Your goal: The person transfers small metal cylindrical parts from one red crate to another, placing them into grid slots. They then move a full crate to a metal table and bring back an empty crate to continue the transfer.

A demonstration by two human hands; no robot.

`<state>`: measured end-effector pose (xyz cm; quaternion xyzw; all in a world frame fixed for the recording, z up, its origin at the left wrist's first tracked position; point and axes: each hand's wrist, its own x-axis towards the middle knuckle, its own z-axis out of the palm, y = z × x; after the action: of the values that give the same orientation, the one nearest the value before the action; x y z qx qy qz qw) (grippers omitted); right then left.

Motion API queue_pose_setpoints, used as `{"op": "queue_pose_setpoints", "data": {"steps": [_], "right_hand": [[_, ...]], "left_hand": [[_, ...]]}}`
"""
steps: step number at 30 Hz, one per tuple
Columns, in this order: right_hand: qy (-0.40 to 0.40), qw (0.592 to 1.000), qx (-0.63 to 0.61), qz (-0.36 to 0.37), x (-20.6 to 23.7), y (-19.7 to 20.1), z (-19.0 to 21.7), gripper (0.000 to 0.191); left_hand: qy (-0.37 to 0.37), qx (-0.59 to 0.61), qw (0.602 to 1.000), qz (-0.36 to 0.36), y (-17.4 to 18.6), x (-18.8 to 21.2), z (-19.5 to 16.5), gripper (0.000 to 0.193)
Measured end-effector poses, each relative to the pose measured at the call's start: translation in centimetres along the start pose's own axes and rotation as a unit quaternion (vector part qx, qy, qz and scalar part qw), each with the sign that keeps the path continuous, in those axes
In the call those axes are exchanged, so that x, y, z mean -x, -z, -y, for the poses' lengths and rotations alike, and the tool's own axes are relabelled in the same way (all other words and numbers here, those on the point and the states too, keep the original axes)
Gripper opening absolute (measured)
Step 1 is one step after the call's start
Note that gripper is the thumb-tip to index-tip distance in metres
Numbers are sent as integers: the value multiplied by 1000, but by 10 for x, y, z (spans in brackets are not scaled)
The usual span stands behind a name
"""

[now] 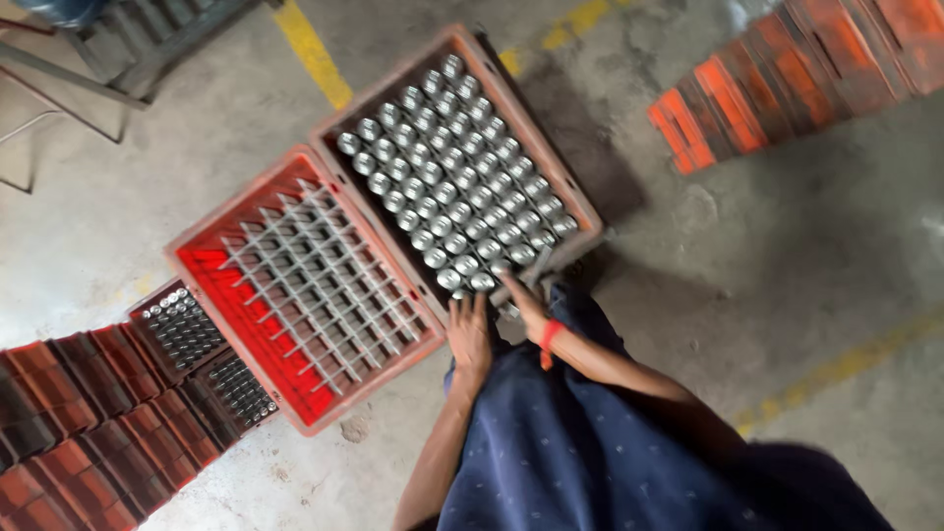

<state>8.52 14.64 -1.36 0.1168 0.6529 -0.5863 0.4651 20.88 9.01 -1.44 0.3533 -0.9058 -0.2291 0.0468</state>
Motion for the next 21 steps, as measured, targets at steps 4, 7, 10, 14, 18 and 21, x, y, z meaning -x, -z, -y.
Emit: {"op": "queue_pose_setpoints", "data": {"steps": [4, 7, 10, 14, 18, 21], "right_hand": [[-19, 999, -27, 0, 11, -12, 12, 34], [-74, 991, -68, 88, 12, -5, 27, 30], [-145, 977, -90, 130, 8, 32, 34, 28], [-102, 987, 62, 112, -19, 136, 66, 25], [-20, 948, 277, 157, -59, 232, 127, 33], [45, 890, 415, 183, -92, 267, 179, 32]], "left_hand": [[31, -5, 998, -62, 6, -9, -8, 35], [19, -5, 994, -104, 14, -12, -17, 37], [22, 19, 997, -68, 2, -5, -48, 33], [91, -15, 994, -57, -57, -2, -151, 26], [91, 170, 980, -56, -75, -1, -241, 47], [110, 213, 967, -87, -41, -4, -236, 59]]}}
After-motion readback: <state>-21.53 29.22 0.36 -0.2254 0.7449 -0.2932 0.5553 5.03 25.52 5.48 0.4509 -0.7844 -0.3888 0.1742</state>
